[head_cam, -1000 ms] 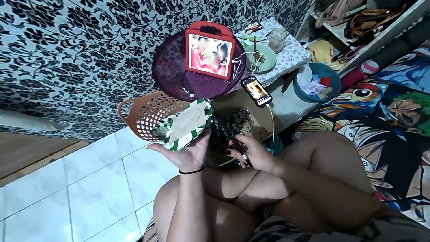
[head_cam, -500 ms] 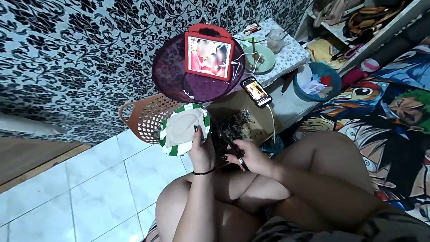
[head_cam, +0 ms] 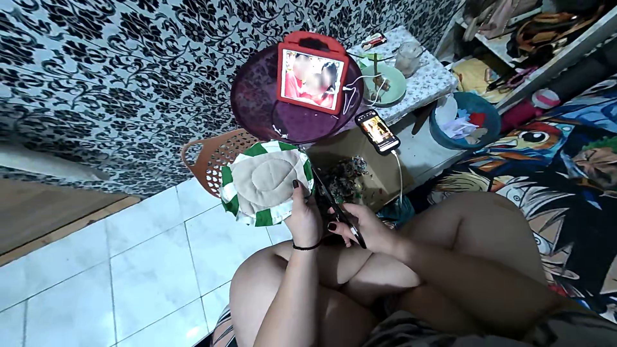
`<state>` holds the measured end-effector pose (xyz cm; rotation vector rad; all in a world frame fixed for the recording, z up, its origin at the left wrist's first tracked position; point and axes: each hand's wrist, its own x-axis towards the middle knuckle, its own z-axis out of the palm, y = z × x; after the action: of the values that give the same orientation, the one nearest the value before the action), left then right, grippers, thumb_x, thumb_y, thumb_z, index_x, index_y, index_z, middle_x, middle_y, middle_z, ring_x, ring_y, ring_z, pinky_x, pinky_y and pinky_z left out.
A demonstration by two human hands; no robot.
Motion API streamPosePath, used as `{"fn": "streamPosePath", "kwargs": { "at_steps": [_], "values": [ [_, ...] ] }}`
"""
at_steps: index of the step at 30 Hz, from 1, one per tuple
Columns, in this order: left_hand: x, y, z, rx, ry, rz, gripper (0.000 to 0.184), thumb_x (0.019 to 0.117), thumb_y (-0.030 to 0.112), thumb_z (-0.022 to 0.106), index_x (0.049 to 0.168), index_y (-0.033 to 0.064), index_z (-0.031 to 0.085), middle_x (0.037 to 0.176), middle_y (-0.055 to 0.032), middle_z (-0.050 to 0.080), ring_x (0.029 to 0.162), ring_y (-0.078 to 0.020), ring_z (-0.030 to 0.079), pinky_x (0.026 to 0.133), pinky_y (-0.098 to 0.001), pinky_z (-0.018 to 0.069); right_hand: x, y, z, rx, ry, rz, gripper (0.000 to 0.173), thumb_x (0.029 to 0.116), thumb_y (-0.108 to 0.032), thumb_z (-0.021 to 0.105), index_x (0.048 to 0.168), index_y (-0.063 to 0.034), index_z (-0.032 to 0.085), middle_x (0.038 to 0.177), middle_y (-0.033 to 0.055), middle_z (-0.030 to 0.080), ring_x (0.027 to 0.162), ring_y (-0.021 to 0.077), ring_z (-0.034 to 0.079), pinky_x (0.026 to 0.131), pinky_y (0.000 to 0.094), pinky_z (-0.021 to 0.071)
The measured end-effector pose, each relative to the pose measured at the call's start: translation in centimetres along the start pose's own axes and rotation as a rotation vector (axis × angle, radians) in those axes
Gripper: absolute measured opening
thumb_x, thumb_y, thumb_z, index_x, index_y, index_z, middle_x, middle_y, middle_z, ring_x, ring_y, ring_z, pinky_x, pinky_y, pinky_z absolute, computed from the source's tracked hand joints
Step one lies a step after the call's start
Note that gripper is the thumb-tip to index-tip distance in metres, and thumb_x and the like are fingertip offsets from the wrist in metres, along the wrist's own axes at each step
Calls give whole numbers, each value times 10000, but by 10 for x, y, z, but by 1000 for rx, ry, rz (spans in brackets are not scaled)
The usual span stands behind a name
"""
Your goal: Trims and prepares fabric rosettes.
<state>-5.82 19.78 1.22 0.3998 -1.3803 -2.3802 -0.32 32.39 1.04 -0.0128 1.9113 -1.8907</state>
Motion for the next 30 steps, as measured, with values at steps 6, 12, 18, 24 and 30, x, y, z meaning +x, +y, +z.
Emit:
{"fn": "streamPosePath", "kwargs": {
  "at_steps": [6, 12, 18, 24, 30],
  "values": [
    [-1, -3, -2, 45, 1, 20, 148, 1034, 14, 510, 1171, 59, 545, 1011, -29, 664, 964, -117, 669, 894, -337, 577, 0, 3, 0, -15, 25, -19, 422, 956, -359, 709, 1190, -16, 633, 736, -23, 603, 543, 29, 570, 532, 203, 530],
    [-4, -3, 1, 40, 20, 8, 124, 1031, 6, 511, 1130, 68, 552, 973, -19, 666, 921, -114, 673, 867, -327, 581, -1, 4, 2, 14, 38, 5, 341, 962, -327, 706, 1117, -32, 635, 701, -33, 568, 508, 26, 538, 499, 200, 507],
    [-8, -4, 3, 22, 32, -5, 129, 1042, 15, 492, 1160, 49, 532, 1000, -32, 659, 949, -118, 671, 884, -346, 584, -4, 2, 6, 77, 42, 25, 281, 978, -310, 687, 1058, -49, 621, 661, -39, 540, 471, 36, 509, 467, 203, 484],
    [-9, -3, 4, -10, 35, -19, 134, 1041, 3, 482, 1156, 58, 525, 995, -30, 655, 939, -118, 674, 881, -338, 587, -6, 2, 10, 106, 72, 11, 248, 971, -274, 701, 1042, -50, 621, 648, -40, 543, 457, 28, 497, 449, 195, 467],
    [-8, -5, 3, -28, 31, -31, 153, 1041, 2, 478, 1174, 68, 514, 1017, -32, 649, 946, -121, 672, 867, -349, 591, -8, 2, 12, 125, 81, 18, 225, 978, -248, 697, 1040, -45, 621, 634, -42, 535, 442, 25, 488, 437, 193, 464]
  ]
}}
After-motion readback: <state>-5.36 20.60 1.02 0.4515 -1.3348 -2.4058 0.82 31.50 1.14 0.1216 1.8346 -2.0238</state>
